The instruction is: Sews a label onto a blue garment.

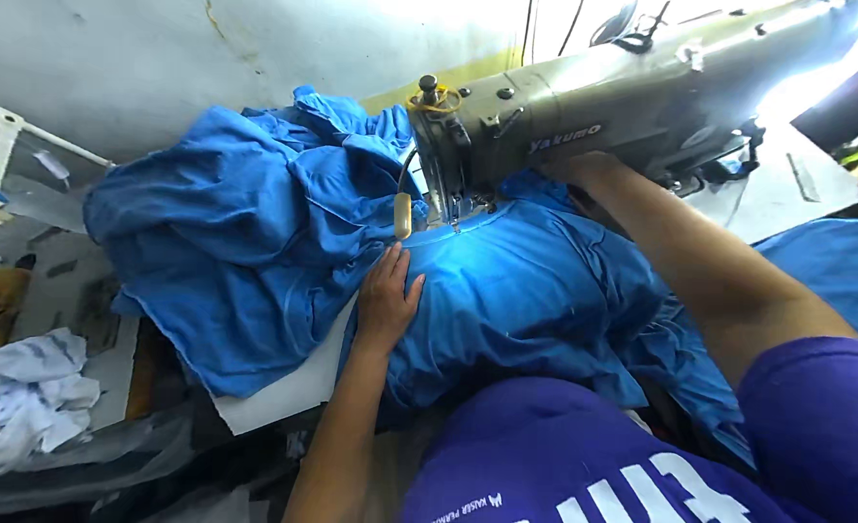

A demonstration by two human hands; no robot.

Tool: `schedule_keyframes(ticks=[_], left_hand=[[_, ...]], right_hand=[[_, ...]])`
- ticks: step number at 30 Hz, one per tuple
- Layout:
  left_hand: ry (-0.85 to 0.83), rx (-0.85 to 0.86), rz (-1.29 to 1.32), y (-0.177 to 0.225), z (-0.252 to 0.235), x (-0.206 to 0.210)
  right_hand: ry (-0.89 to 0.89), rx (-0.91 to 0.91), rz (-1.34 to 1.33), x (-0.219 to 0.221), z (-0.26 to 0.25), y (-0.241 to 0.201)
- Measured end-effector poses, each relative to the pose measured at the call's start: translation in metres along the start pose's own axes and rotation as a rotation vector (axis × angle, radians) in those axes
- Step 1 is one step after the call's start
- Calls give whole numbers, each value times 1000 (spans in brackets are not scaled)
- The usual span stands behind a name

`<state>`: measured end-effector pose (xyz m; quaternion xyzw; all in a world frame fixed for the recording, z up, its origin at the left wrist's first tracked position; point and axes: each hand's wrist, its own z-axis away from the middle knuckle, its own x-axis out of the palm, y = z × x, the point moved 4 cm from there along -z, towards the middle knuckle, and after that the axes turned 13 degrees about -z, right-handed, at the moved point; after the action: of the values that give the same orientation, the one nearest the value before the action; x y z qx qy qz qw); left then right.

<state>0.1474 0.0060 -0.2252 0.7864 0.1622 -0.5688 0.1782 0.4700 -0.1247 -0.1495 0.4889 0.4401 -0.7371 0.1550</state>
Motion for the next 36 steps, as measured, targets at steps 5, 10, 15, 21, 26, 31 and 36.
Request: schedule_keyframes(ticks=[5, 10, 15, 21, 26, 31, 36], left_hand=[[22, 41, -10, -1, 1, 1], [-40, 74, -51, 3, 4, 3], [-86, 82, -14, 17, -6, -25], [-114, -95, 798, 61, -9, -44], [-244, -355, 1386, 73, -10, -26], [-181, -271, 1237, 73, -7, -22], [79, -173, 1094, 56, -8, -37]], right_hand=[[305, -157, -52, 7, 22, 27], [762, -697, -392, 36, 92, 9], [317, -236, -1524, 88, 125, -29], [123, -14, -1722, 110, 120, -51], [71, -87, -1694, 120, 121, -63], [131, -192, -1535, 123, 118, -67], [42, -293, -1407, 124, 115, -70]])
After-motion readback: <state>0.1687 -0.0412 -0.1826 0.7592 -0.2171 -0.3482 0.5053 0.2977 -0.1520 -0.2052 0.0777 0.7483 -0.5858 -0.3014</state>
